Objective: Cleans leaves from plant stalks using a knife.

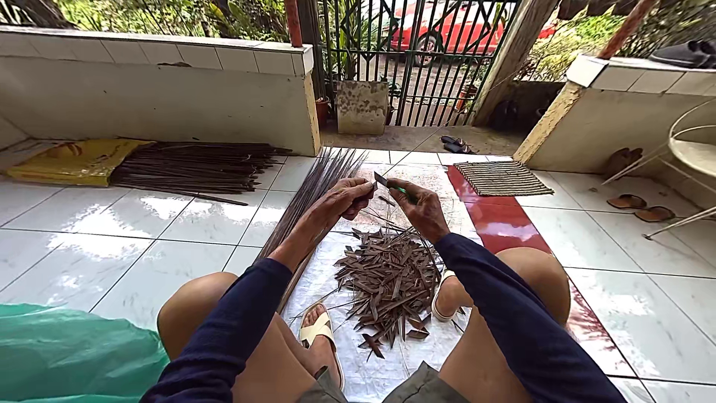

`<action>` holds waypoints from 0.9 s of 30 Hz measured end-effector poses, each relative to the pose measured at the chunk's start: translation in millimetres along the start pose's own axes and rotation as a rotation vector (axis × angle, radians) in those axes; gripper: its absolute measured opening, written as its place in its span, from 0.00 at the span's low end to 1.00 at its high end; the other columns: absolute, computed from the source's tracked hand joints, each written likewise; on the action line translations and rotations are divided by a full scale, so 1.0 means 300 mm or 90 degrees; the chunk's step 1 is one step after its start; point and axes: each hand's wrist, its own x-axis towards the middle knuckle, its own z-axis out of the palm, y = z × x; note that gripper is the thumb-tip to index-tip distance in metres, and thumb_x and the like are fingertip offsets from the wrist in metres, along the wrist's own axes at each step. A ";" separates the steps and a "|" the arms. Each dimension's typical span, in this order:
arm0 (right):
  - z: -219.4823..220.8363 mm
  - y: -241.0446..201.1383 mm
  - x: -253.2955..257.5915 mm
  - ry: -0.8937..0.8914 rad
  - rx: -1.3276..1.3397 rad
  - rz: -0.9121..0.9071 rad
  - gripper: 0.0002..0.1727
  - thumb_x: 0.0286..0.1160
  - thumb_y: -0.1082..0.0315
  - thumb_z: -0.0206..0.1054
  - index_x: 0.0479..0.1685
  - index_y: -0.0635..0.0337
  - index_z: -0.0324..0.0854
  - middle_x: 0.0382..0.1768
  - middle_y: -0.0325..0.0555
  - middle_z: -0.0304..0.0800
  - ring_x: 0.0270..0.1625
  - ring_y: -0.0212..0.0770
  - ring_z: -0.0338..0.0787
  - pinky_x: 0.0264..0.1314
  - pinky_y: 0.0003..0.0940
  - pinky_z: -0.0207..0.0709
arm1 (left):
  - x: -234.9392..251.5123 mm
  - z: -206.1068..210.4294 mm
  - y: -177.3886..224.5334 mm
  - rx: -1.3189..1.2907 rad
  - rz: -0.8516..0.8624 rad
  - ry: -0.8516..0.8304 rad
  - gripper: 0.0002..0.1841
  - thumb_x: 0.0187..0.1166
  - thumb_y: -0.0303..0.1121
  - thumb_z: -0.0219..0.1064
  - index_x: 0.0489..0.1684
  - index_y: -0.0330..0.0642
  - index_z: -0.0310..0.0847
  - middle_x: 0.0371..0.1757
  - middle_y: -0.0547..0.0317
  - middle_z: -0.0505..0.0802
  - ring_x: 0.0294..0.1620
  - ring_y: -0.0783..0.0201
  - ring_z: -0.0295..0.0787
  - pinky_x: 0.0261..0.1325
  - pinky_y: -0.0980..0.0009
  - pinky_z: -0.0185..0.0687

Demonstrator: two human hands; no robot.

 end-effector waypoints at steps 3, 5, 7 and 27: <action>0.000 0.000 0.001 0.011 -0.023 0.003 0.18 0.87 0.48 0.63 0.70 0.30 0.87 0.54 0.28 0.95 0.46 0.31 0.92 0.51 0.46 0.85 | 0.000 -0.001 0.000 -0.004 0.004 -0.006 0.16 0.95 0.40 0.51 0.39 0.42 0.79 0.18 0.65 0.72 0.10 0.74 0.60 0.10 0.80 0.56; 0.007 -0.003 0.001 0.029 -0.041 0.003 0.18 0.87 0.47 0.63 0.70 0.29 0.87 0.53 0.29 0.95 0.47 0.32 0.92 0.51 0.47 0.85 | -0.002 0.000 0.002 -0.003 0.005 0.002 0.16 0.94 0.40 0.51 0.40 0.41 0.79 0.18 0.64 0.72 0.09 0.74 0.60 0.10 0.80 0.56; 0.014 -0.006 0.002 0.047 -0.062 0.016 0.18 0.86 0.45 0.62 0.69 0.26 0.87 0.53 0.28 0.95 0.50 0.32 0.92 0.54 0.48 0.85 | -0.004 0.001 0.006 0.001 0.008 0.006 0.15 0.95 0.40 0.52 0.41 0.41 0.79 0.18 0.64 0.73 0.10 0.74 0.60 0.10 0.80 0.55; -0.117 0.007 0.075 0.192 0.151 0.113 0.24 0.87 0.45 0.60 0.64 0.53 0.84 0.36 0.42 0.87 0.35 0.36 0.83 0.43 0.39 0.79 | -0.017 0.022 0.000 0.053 0.045 0.031 0.15 0.94 0.40 0.54 0.46 0.39 0.83 0.23 0.59 0.80 0.13 0.72 0.67 0.13 0.79 0.61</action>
